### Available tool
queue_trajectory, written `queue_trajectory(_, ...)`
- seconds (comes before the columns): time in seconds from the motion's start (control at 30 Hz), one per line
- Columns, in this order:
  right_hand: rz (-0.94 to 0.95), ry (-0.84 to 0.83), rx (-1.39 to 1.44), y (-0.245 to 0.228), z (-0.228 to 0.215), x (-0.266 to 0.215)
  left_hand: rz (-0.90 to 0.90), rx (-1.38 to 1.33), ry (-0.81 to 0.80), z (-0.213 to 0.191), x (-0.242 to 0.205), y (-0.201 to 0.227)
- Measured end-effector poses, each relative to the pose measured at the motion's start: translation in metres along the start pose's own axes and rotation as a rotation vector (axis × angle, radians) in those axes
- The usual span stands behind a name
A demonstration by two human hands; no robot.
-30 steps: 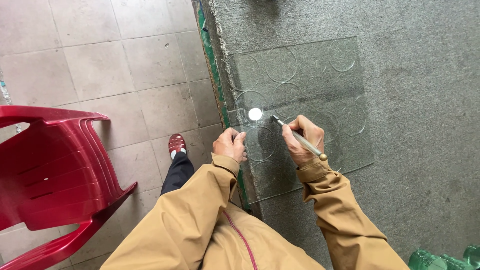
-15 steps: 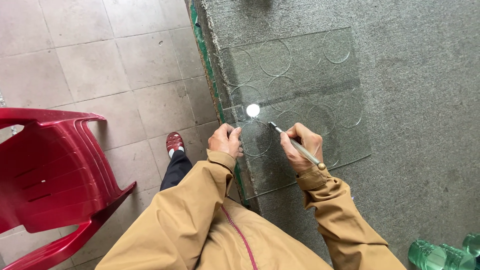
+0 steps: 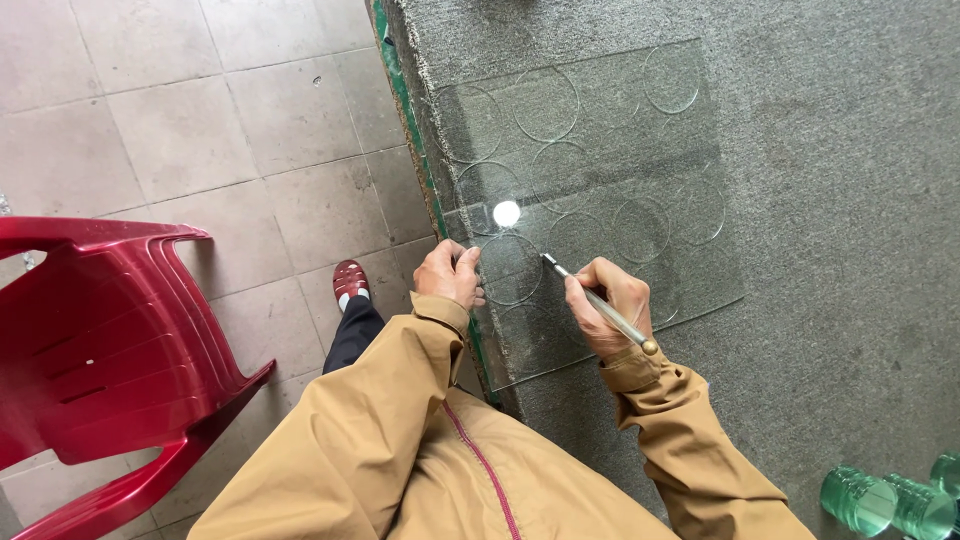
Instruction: Cutting circular pieces from a glass sheet using a circular cutter, a hand cutter, and pliers.
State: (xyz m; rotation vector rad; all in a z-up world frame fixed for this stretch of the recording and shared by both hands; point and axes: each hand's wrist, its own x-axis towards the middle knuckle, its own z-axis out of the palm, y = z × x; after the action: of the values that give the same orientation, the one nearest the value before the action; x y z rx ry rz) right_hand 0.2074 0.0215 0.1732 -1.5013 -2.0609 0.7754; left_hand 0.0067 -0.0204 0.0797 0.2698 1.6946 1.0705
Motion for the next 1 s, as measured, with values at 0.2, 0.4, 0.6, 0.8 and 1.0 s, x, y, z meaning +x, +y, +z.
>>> queue_trajectory(0.2,0.016,-0.005,0.015,0.000,-0.004,-0.013,0.004,-0.005,0.005,0.000,0.000,0.000)
queue_trajectory(0.4,0.049,0.001,0.014,0.002,-0.007,-0.028,-0.016,-0.006,0.005,-0.002,-0.004,0.006)
queue_trajectory(0.6,0.062,-0.010,0.013,0.000,-0.011,-0.040,-0.014,-0.006,0.010,-0.003,-0.005,0.009)
queue_trajectory(0.8,0.056,-0.011,-0.009,-0.001,-0.015,-0.050,-0.011,-0.004,0.013,-0.003,-0.006,0.011)
queue_trajectory(1.0,0.041,-0.029,0.001,-0.003,-0.020,-0.056,-0.001,-0.013,0.012,-0.002,-0.005,0.008)
